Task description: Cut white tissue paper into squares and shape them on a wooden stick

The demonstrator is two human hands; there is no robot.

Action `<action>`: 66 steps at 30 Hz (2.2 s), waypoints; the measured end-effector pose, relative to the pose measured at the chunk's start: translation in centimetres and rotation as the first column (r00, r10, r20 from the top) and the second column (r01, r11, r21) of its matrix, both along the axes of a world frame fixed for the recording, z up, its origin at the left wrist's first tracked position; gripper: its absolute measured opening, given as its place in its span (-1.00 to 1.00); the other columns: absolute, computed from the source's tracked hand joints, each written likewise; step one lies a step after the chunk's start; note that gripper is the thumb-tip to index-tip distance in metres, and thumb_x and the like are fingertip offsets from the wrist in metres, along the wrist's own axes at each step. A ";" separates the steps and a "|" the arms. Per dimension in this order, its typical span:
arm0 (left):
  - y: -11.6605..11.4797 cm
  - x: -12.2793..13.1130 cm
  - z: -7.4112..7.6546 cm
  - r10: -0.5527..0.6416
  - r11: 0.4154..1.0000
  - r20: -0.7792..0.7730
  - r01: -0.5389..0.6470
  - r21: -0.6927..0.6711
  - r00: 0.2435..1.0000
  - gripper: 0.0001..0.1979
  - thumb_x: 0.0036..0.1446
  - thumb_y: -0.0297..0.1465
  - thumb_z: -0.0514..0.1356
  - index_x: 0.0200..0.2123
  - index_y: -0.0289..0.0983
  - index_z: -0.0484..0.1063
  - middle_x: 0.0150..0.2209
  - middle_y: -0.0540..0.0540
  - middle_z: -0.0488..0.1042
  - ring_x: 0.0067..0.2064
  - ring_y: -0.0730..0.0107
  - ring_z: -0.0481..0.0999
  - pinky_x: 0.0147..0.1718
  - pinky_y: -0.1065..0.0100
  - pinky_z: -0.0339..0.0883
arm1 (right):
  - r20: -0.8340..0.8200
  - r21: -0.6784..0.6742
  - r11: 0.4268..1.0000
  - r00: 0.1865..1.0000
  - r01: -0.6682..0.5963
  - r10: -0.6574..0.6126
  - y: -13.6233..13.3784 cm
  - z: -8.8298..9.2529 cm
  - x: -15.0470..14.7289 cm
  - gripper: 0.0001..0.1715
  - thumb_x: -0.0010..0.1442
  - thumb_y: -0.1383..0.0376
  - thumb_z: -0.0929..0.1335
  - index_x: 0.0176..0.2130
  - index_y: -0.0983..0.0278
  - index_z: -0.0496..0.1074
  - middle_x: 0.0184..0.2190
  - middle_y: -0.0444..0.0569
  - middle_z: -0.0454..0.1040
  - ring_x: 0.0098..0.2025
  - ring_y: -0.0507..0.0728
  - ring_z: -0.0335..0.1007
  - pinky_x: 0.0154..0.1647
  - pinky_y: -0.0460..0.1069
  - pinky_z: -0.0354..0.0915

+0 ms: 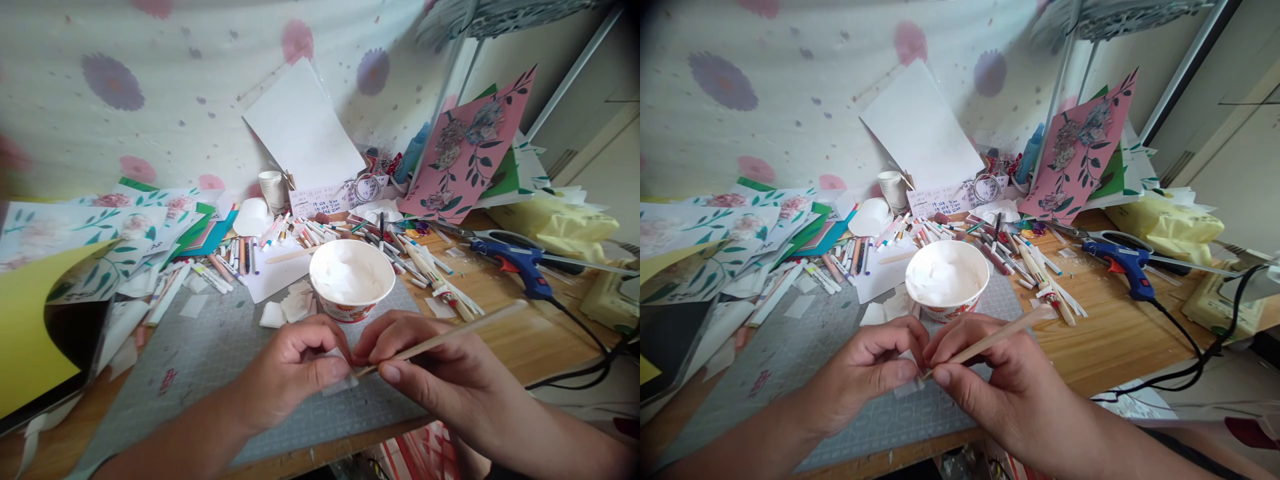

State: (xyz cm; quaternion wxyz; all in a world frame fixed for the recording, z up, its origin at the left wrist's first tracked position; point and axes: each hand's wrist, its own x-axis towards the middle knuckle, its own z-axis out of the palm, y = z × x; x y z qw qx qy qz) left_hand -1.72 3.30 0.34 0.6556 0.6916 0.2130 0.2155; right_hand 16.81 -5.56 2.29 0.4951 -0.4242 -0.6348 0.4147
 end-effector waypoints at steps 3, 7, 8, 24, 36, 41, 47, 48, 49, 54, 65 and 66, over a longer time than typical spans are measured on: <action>0.0 0.0 -0.1 0.022 1.000 0.019 -0.022 0.020 1.000 -0.85 0.08 -0.38 0.23 -0.50 -0.29 0.47 -0.37 -0.03 0.36 -0.30 0.37 0.35 -0.30 0.36 0.19 | 0.008 0.008 1.000 1.000 0.007 -0.007 0.0 0.0 -0.1 -0.86 0.20 0.45 0.31 -0.34 0.25 0.43 -0.31 -0.04 0.51 -0.24 0.08 0.43 -0.21 -0.04 0.30; 0.0 0.0 -0.2 0.043 0.998 0.025 -0.044 0.036 0.999 -0.86 0.08 -0.37 0.23 -0.48 -0.28 0.49 -0.37 -0.02 0.34 -0.28 0.36 0.35 -0.28 0.35 0.18 | 0.035 0.011 1.000 0.999 0.019 -0.019 -0.1 -0.1 -0.1 -0.86 0.20 0.46 0.31 -0.36 0.27 0.42 -0.33 -0.04 0.50 -0.26 0.06 0.42 -0.22 -0.07 0.30; 0.0 0.0 -0.2 0.046 0.998 0.024 -0.047 0.042 0.999 -0.86 0.09 -0.37 0.23 -0.48 -0.28 0.49 -0.38 -0.01 0.34 -0.29 0.37 0.34 -0.29 0.35 0.18 | 0.039 0.014 1.000 0.999 0.022 -0.022 -0.1 -0.2 0.0 -0.86 0.20 0.46 0.31 -0.36 0.27 0.42 -0.34 -0.04 0.50 -0.26 0.06 0.42 -0.22 -0.07 0.30; -0.2 0.2 -0.5 0.054 0.985 -0.028 -0.058 -0.165 0.998 -0.83 0.03 -0.32 0.29 -0.44 -0.28 0.38 -0.53 0.08 0.31 -0.48 0.50 0.25 -0.49 0.46 0.12 | 0.044 0.052 0.997 0.997 0.056 -0.058 -0.1 -0.1 0.0 -0.86 0.19 0.45 0.33 -0.36 0.26 0.45 -0.35 -0.07 0.51 -0.27 0.05 0.44 -0.23 -0.09 0.32; -0.9 -0.4 0.1 0.101 0.779 0.074 -0.125 0.615 0.992 -0.80 -0.02 -0.37 0.33 -0.43 -0.26 0.33 -0.47 0.03 0.32 -0.42 0.43 0.32 -0.42 0.41 0.21 | -0.057 0.036 0.997 0.996 0.073 -0.070 0.2 -0.7 -0.3 -0.84 0.20 0.45 0.33 -0.32 0.22 0.48 -0.34 -0.08 0.50 -0.24 0.09 0.44 -0.18 -0.02 0.35; -0.9 -0.1 0.4 0.167 0.789 0.016 -0.144 0.598 0.986 -0.87 0.08 -0.55 0.11 -0.49 -0.28 0.31 -0.52 0.02 0.32 -0.46 0.47 0.33 -0.45 0.43 0.20 | -0.055 0.069 0.994 0.995 0.088 -0.084 0.5 -0.6 -0.6 -0.82 0.18 0.45 0.34 -0.31 0.19 0.50 -0.33 -0.08 0.52 -0.22 0.10 0.46 -0.18 -0.02 0.36; -0.1 -0.7 -0.3 0.305 0.864 0.057 -0.301 0.404 0.951 -0.84 0.16 -0.41 0.11 -0.48 -0.25 0.32 -0.53 0.06 0.29 -0.47 0.47 0.27 -0.47 0.44 0.17 | -0.011 0.109 0.979 0.985 0.173 -0.173 1.0 0.1 0.7 -0.79 0.18 0.43 0.35 -0.30 0.14 0.54 -0.31 -0.10 0.55 -0.17 0.09 0.47 -0.14 -0.06 0.37; 0.1 -0.7 -0.5 0.333 0.867 0.066 -0.332 0.372 0.941 -0.83 0.17 -0.38 0.11 -0.47 -0.24 0.33 -0.53 0.06 0.28 -0.47 0.46 0.26 -0.47 0.44 0.17 | -0.014 0.122 0.975 0.982 0.186 -0.186 1.1 0.1 1.0 -0.79 0.19 0.42 0.35 -0.30 0.14 0.55 -0.32 -0.10 0.55 -0.17 0.09 0.47 -0.15 -0.06 0.38; 0.3 -0.7 -0.7 0.355 0.870 0.072 -0.358 0.339 0.932 -0.83 0.18 -0.36 0.11 -0.47 -0.24 0.34 -0.53 0.06 0.29 -0.46 0.46 0.26 -0.47 0.44 0.16 | -0.018 0.131 0.971 0.979 0.201 -0.201 1.2 0.2 1.3 -0.80 0.19 0.40 0.36 -0.31 0.13 0.56 -0.33 -0.10 0.55 -0.17 0.09 0.47 -0.15 -0.07 0.38; 0.7 -0.6 -1.4 0.403 0.892 0.111 -0.417 0.174 0.909 -0.82 0.20 -0.31 0.13 -0.44 -0.24 0.35 -0.53 0.05 0.36 -0.45 0.46 0.31 -0.45 0.45 0.20 | -0.037 0.135 0.949 0.959 0.285 -0.282 1.8 0.3 2.5 -0.86 0.19 0.30 0.38 -0.38 0.18 0.57 -0.33 -0.06 0.54 -0.22 0.11 0.49 -0.26 -0.07 0.45; 2.3 -0.5 -0.7 0.525 0.811 0.092 -0.531 0.246 0.846 -0.80 0.18 -0.33 0.13 -0.49 -0.24 0.33 -0.59 0.08 0.29 -0.51 0.47 0.27 -0.50 0.45 0.16 | 0.188 0.292 0.865 0.862 0.409 -0.471 4.6 0.3 4.3 -0.89 0.15 0.32 0.36 -0.39 0.26 0.51 -0.35 0.02 0.56 -0.28 0.20 0.51 -0.23 0.10 0.44; 2.4 -0.4 -0.2 0.535 0.799 0.074 -0.532 0.281 0.842 -0.79 0.18 -0.32 0.12 -0.49 -0.24 0.33 -0.60 0.09 0.27 -0.52 0.47 0.25 -0.51 0.45 0.15 | 0.212 0.318 0.858 0.852 0.403 -0.478 5.0 0.2 4.5 -0.90 0.11 0.35 0.38 -0.42 0.26 0.51 -0.34 0.03 0.56 -0.24 0.22 0.51 -0.17 0.12 0.41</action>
